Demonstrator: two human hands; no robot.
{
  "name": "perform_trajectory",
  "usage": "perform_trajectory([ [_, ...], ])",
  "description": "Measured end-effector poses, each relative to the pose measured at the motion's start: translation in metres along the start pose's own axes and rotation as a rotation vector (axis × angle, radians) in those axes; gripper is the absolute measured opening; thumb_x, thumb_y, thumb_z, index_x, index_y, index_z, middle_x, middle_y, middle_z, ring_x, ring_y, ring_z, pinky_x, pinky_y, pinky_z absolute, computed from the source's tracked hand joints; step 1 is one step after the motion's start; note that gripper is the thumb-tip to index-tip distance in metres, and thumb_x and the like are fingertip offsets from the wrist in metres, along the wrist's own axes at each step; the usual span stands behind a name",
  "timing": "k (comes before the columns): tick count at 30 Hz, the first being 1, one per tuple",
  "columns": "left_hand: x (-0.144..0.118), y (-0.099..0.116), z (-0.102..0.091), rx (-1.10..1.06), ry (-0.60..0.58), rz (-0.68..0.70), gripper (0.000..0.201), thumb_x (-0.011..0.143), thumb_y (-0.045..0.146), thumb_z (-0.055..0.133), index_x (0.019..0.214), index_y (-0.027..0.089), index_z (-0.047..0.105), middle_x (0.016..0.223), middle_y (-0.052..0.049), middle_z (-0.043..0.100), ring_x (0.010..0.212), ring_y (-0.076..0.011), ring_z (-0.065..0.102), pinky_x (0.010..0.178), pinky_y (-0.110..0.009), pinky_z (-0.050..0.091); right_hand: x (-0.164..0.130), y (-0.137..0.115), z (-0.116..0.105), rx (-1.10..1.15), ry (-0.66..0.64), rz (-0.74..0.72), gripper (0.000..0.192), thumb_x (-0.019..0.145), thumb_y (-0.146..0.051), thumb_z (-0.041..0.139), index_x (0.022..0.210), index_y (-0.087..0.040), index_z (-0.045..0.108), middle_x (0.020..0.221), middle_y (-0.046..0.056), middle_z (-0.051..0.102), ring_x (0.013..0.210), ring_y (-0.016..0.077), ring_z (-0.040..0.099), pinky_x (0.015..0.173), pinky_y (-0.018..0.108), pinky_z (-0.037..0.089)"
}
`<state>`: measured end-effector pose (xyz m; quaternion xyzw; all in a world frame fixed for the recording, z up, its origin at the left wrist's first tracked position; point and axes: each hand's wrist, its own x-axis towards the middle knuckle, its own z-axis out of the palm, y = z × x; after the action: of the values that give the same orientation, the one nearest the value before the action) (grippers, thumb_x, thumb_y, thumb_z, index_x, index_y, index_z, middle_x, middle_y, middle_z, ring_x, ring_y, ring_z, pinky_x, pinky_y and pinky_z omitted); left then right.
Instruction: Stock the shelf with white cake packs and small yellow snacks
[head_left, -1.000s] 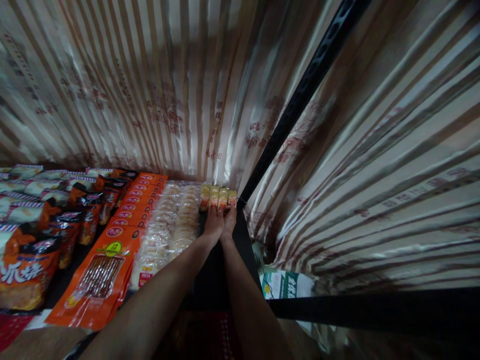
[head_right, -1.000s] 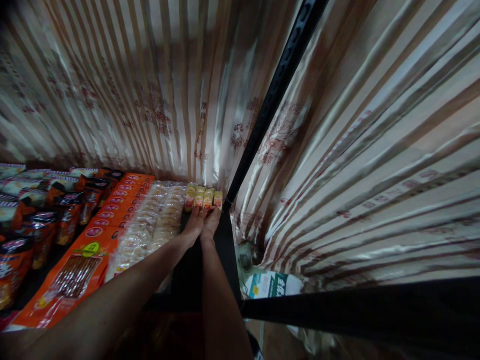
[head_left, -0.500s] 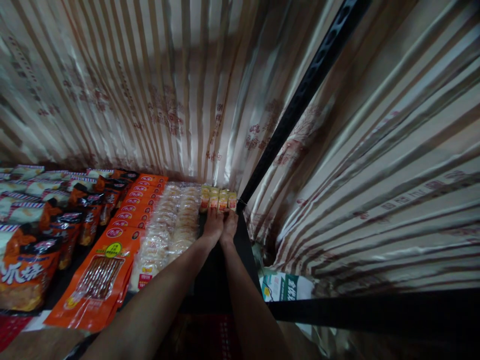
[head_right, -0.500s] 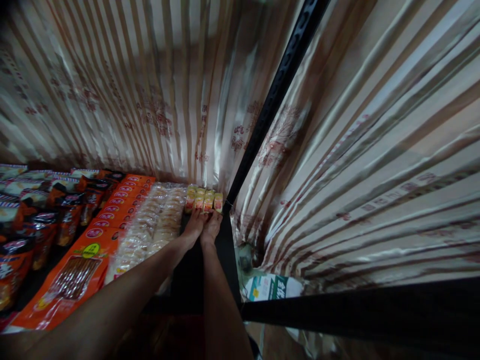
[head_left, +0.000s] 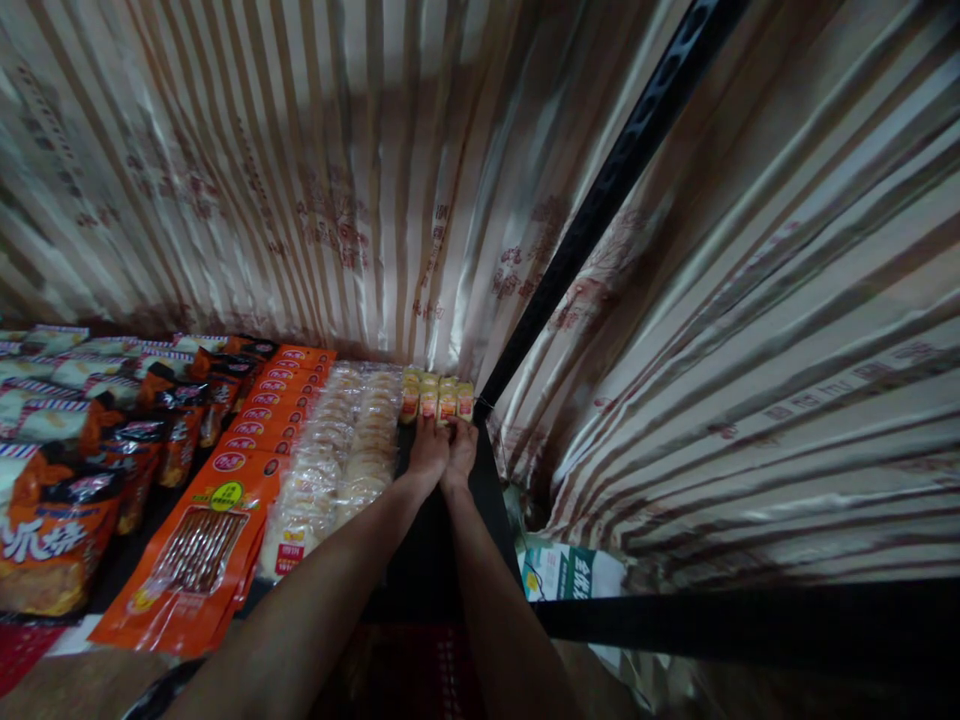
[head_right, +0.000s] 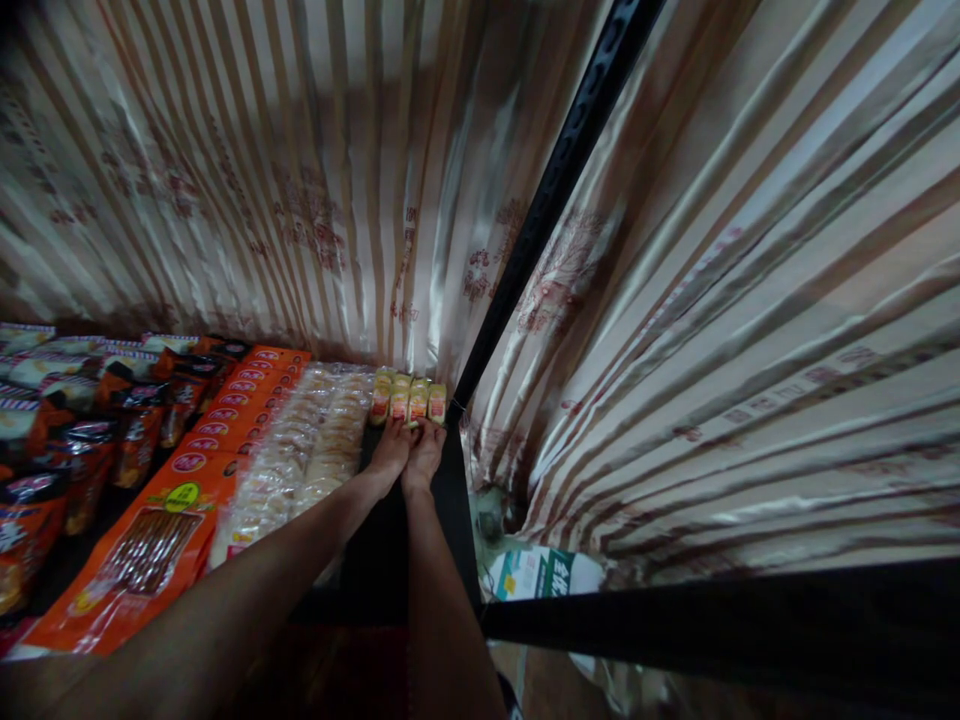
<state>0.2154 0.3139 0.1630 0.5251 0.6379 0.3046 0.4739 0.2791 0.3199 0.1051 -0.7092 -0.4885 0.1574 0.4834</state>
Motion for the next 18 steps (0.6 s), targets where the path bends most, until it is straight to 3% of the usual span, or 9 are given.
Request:
perform_trajectory([
  [5, 0.000, -0.005, 0.003, -0.001, 0.024, 0.023, 0.043, 0.090, 0.021, 0.030, 0.129, 0.007, 0.044, 0.151, -0.016, 0.023, 0.139, -0.0188, 0.022, 0.114, -0.029, 0.020, -0.003, 0.006, 0.002, 0.018, 0.028, -0.031, 0.028, 0.075, -0.022, 0.052, 0.101, -0.016, 0.061, 0.102, 0.007, 0.049, 0.087, 0.0156, 0.053, 0.081, 0.028, 0.045],
  [12, 0.002, -0.015, 0.012, 0.019, 0.054, 0.112, 0.035, 0.086, 0.015, 0.034, 0.113, 0.016, 0.057, 0.131, -0.011, 0.052, 0.131, -0.0205, 0.037, 0.111, -0.034, 0.029, -0.003, 0.013, 0.006, 0.030, -0.034, -0.072, 0.031, 0.075, -0.019, 0.050, 0.104, -0.018, 0.061, 0.100, 0.007, 0.055, 0.091, 0.0167, 0.053, 0.084, 0.029, 0.043],
  [18, 0.007, -0.019, 0.009, 0.023, 0.061, 0.108, 0.035, 0.086, 0.013, 0.033, 0.111, 0.013, 0.058, 0.129, -0.013, 0.053, 0.129, -0.0217, 0.039, 0.108, -0.035, 0.033, -0.003, 0.016, 0.005, 0.020, -0.036, -0.090, 0.034, 0.077, -0.021, 0.048, 0.107, -0.014, 0.061, 0.104, 0.010, 0.055, 0.093, 0.0168, 0.054, 0.084, 0.028, 0.044],
])
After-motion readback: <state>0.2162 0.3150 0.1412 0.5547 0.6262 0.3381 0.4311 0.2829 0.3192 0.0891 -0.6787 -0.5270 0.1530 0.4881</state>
